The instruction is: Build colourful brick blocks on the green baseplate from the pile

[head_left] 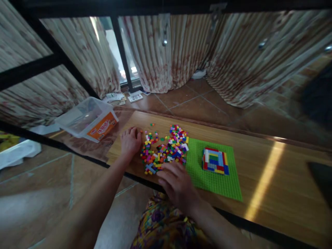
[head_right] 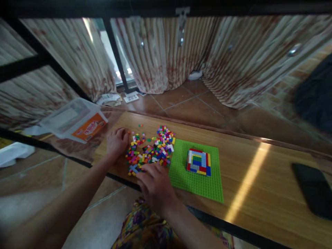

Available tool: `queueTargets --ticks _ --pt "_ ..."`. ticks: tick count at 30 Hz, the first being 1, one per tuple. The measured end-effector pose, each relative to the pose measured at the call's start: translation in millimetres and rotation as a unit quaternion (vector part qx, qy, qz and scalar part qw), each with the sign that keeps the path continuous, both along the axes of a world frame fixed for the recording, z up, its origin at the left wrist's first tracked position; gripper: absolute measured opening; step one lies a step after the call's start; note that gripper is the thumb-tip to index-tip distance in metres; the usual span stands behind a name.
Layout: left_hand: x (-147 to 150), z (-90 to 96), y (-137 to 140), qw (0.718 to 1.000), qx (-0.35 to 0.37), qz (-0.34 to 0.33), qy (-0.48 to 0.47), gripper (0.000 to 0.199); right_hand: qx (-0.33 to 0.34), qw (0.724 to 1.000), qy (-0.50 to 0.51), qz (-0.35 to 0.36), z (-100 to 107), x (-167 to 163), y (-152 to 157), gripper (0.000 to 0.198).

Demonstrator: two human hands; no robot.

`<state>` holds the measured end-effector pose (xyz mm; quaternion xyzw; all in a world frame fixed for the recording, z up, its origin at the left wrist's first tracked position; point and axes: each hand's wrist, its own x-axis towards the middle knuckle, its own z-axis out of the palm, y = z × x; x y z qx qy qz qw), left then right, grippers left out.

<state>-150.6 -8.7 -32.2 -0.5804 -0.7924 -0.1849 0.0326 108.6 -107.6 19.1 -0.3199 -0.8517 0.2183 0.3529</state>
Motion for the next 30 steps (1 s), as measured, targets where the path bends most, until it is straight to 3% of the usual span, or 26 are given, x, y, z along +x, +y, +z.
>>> queueTargets --ticks 3,7,16,24,27,30 --pt "-0.3 -1.9 -0.6 1.000 0.008 -0.002 -0.003 0.042 -0.001 0.995 -0.081 0.059 -15.6 -40.3 -7.1 0.019" --pt "0.0 -1.8 -1.1 1.000 0.014 -0.002 -0.008 0.040 0.030 0.986 -0.155 0.048 -31.6 -67.0 1.7 0.012" --pt "0.5 -1.1 -1.0 1.000 0.010 0.001 0.003 0.040 0.049 0.979 -0.190 0.044 -40.7 -60.8 36.0 0.015" --pt "-0.6 -2.9 -0.5 1.000 0.015 -0.001 0.010 0.041 0.051 0.989 -0.133 -0.041 -33.3 -37.6 64.9 0.027" --pt "-1.2 -3.2 -0.3 1.000 0.016 -0.001 0.007 0.040 0.034 0.987 -0.092 -0.131 -26.0 -16.7 74.1 0.030" --pt "-1.6 -3.9 0.1 1.000 0.018 0.000 0.004 0.039 -0.007 0.961 -0.125 -0.248 -20.4 4.7 82.8 0.027"
